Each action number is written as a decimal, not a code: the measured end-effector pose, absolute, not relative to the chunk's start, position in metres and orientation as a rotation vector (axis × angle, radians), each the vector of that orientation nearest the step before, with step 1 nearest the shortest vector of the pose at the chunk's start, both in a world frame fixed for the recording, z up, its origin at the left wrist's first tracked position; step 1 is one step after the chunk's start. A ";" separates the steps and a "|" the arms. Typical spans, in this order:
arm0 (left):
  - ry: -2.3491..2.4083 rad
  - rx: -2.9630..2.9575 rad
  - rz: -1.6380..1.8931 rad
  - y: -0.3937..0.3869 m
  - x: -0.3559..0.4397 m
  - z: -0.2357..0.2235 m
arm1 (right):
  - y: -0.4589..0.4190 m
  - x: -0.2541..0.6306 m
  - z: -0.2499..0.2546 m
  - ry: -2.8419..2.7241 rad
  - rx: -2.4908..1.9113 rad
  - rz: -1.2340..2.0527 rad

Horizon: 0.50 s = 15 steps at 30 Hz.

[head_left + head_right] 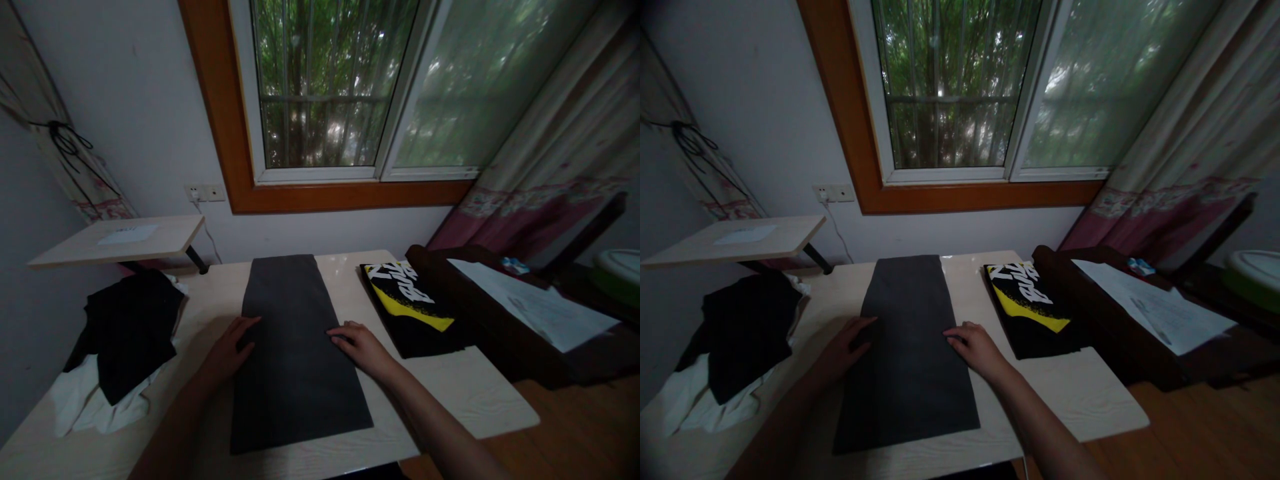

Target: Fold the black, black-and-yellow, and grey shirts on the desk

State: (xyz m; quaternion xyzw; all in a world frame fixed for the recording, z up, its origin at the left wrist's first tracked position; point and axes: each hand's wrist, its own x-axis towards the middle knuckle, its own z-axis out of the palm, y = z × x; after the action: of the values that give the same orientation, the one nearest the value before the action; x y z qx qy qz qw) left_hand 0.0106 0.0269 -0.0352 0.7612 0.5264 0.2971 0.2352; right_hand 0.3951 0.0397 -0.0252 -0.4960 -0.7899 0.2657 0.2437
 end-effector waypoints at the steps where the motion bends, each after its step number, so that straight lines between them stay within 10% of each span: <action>1: 1.401 2.077 0.794 0.026 0.009 -0.035 | 0.039 0.397 -0.025 -2.150 -1.321 0.771; 15: 1.204 1.852 0.590 0.002 0.004 -0.020 | 0.024 0.415 -0.017 -2.206 -1.096 1.131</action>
State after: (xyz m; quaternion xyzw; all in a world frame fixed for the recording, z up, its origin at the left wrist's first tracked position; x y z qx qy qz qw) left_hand 0.0036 0.0024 -0.0197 0.7370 0.4792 0.2349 0.4148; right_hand 0.4147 0.0245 -0.0172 -0.3951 -0.7951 0.4074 0.2138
